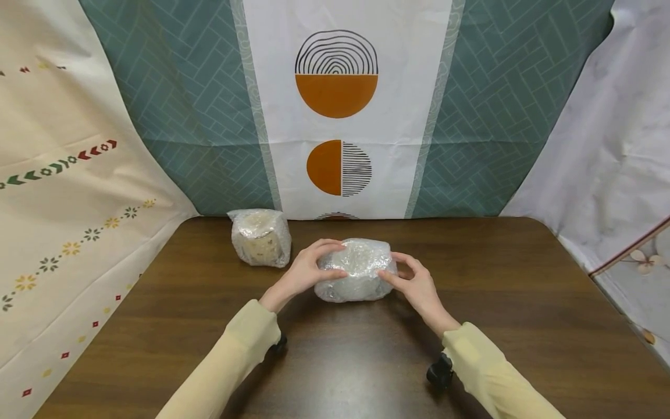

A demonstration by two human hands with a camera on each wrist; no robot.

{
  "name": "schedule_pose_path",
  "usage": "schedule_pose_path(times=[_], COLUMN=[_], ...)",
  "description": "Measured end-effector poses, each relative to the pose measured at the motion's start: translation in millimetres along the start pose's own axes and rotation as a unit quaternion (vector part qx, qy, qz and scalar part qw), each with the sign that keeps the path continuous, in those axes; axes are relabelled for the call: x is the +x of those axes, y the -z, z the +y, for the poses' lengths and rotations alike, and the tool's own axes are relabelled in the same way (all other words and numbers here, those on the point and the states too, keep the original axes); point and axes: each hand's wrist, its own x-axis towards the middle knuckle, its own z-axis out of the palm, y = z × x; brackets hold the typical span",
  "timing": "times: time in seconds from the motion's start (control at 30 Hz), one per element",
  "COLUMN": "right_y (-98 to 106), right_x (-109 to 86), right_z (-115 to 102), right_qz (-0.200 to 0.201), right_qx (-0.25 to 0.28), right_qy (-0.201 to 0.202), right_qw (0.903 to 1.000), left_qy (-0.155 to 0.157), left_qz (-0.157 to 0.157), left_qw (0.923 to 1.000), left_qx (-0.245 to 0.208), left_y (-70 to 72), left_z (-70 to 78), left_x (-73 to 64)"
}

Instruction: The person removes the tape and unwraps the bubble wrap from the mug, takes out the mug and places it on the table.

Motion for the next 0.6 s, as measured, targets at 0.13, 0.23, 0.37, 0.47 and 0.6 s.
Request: schedule_pose_path(times=[0.13,0.23,0.37,0.47,0.6], right_y=[3.4,4.0,1.8,2.9,4.8], right_x=[-3.2,-8.0,-12.1,-10.7,-8.4], right_z=[0.7,1.0,3.8,11.5,18.6], right_qz=[0.015,0.035,0.068,0.083,0.083], right_qx=[-0.050,-0.105,-0.128,-0.112,-0.088], right_qy=[0.023,0.051,0.087,0.124,0.166], right_qw=[0.9984,0.9926,0.9856,0.9824,0.9787], left_qy=[-0.003,-0.008,-0.007,-0.004,-0.004], left_qz=[0.004,0.006,0.005,0.001,-0.001], left_qw=[1.0000,0.9999,0.9999,1.0000,1.0000], left_qx=[0.001,0.004,0.009,0.008,0.004], left_y=[-0.6,-1.1,-1.4,-1.2,0.3], left_z=[0.0,-0.8,-1.7,-1.6,-0.8], left_x=[0.3,0.5,0.8,1.1,0.6])
